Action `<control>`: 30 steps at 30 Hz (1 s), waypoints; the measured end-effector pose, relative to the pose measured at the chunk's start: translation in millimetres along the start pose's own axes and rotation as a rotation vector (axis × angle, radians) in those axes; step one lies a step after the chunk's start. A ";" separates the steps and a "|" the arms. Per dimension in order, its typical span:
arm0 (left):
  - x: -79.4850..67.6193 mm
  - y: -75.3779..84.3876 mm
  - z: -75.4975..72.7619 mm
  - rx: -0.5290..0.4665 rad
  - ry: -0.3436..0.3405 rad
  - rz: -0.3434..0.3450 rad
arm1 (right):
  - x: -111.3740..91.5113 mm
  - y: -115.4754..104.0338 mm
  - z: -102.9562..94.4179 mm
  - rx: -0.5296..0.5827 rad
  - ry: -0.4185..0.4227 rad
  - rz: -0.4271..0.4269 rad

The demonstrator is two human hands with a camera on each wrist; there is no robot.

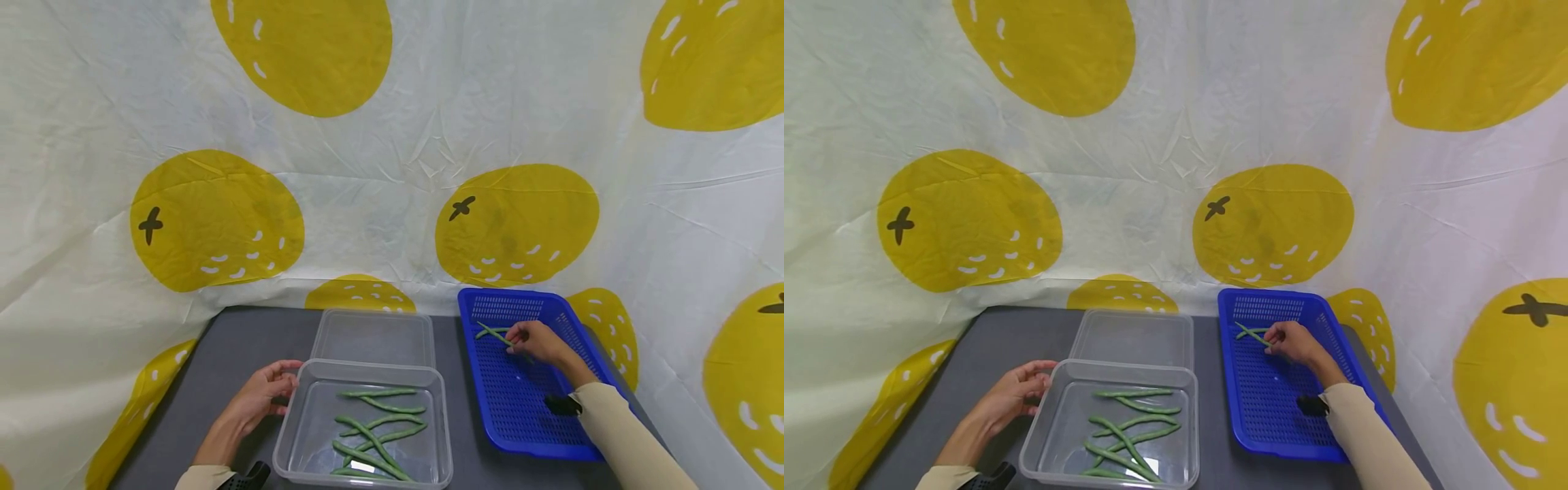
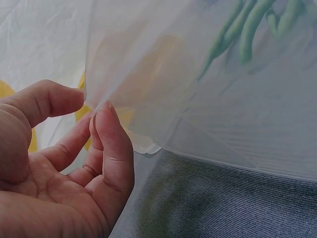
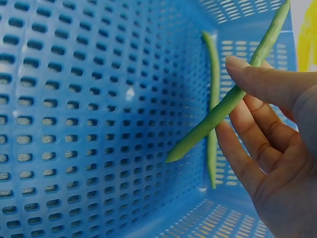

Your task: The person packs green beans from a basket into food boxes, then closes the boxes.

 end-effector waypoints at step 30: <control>-0.3 2.8 -0.2 -0.004 0.002 -0.008 | -31.1 -86.0 -6.2 -0.010 0.005 -0.186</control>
Point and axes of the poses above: each hand's wrist, its own x-axis towards the middle knuckle, its own z-axis out of the palm, y = z × x, the point moved 10 cm from there along x, towards the middle knuckle, and after that the axes turned 10 degrees about -y, right-handed, at the moved point
